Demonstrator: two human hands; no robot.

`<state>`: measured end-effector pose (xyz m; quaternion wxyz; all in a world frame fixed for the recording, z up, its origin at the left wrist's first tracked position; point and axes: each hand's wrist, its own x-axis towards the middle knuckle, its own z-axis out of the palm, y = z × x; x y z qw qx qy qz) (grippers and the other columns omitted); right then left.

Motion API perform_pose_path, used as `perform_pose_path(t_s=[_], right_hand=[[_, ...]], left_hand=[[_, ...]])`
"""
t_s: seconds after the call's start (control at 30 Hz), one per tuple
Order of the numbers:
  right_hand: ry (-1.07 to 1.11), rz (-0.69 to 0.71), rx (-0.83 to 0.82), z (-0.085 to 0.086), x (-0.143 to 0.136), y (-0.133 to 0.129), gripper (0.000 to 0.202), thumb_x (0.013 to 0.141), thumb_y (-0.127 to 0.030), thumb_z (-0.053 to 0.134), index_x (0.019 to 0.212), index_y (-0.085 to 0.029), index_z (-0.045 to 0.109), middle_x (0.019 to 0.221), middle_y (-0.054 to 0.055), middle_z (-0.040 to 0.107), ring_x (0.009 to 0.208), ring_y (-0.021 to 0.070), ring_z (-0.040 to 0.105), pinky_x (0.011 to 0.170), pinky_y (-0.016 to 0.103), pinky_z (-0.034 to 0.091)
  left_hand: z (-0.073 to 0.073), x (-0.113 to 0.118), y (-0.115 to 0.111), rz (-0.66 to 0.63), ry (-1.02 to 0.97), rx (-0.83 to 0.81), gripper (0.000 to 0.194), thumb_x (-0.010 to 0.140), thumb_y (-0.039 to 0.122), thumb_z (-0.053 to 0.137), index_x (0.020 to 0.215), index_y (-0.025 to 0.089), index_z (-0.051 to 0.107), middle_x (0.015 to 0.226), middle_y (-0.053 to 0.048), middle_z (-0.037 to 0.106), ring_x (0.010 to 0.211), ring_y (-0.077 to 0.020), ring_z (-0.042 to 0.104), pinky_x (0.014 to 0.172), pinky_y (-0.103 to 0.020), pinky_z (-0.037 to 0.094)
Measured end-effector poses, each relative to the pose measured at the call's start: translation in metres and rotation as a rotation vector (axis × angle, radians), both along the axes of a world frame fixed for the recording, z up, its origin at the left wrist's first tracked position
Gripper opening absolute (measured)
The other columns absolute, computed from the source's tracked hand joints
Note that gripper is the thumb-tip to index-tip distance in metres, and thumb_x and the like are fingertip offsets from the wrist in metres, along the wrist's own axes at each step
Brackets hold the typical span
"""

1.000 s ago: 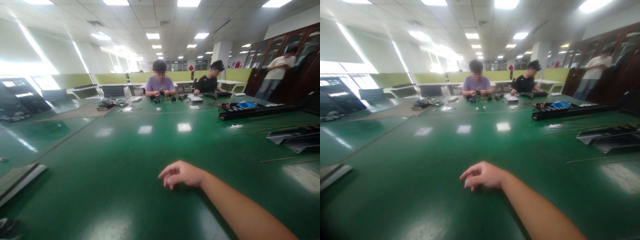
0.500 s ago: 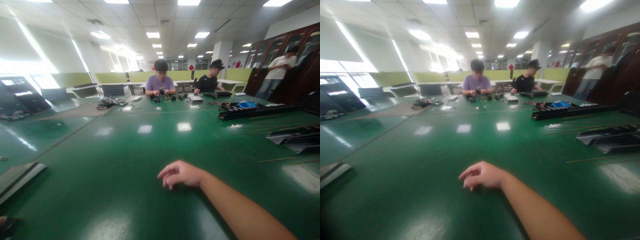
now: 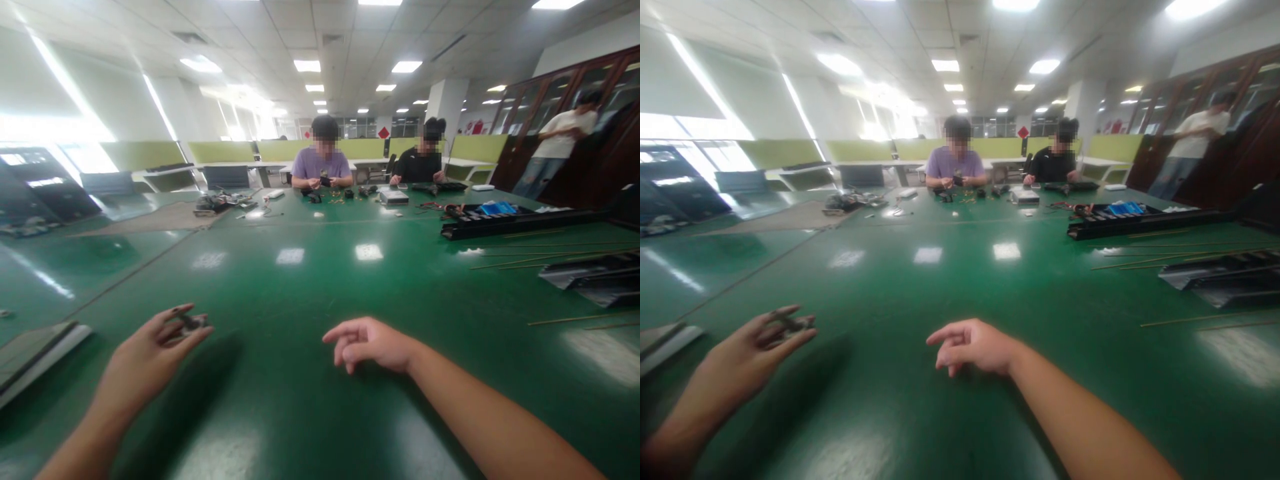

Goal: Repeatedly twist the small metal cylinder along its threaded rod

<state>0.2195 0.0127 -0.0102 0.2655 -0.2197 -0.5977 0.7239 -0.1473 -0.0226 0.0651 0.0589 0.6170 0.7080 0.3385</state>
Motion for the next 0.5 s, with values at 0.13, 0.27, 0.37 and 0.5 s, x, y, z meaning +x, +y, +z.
perform_pose_path(t_s=[0.13,0.27,0.37,0.5], right_hand=[[0.018,-0.222,0.037,0.000,0.003,0.005,0.043,0.075,-0.037,0.077,0.108,-0.012,0.064,0.077,0.003,0.067,0.056,0.0102,0.058,0.058,0.025,0.046],[-0.046,-0.416,0.182,0.005,0.001,0.000,0.028,0.071,-0.032,0.079,0.082,-0.014,0.060,0.066,-0.002,0.060,0.053,0.0088,0.052,0.052,0.021,0.041],[-0.176,-0.373,0.375,0.009,-0.004,-0.012,0.022,0.072,-0.025,0.078,0.084,-0.014,0.063,0.062,-0.004,0.056,0.053,0.0072,0.047,0.051,0.019,0.038],[-0.256,-0.195,0.448,0.008,-0.014,-0.026,0.047,0.073,-0.028,0.078,0.116,-0.019,0.063,0.063,-0.005,0.058,0.050,0.0074,0.047,0.049,0.017,0.039]], left_hand=[[-0.009,0.082,0.044,-0.265,-0.227,-0.079,0.056,0.072,0.050,0.075,0.113,0.014,0.064,0.102,-0.007,0.075,0.094,-0.0234,0.071,0.094,-0.037,0.054],[-0.032,0.148,0.067,-0.533,-0.218,-0.062,0.040,0.080,0.043,0.069,0.110,0.016,0.069,0.099,-0.007,0.074,0.088,-0.0225,0.070,0.085,-0.035,0.056],[-0.056,0.167,0.072,-0.658,-0.029,-0.001,0.032,0.085,0.035,0.066,0.115,0.022,0.068,0.101,-0.005,0.070,0.092,-0.0213,0.065,0.085,-0.034,0.053],[-0.080,0.170,0.070,-0.730,0.158,-0.001,0.039,0.088,0.033,0.065,0.125,0.023,0.062,0.101,-0.006,0.066,0.095,-0.0224,0.060,0.086,-0.034,0.050]])
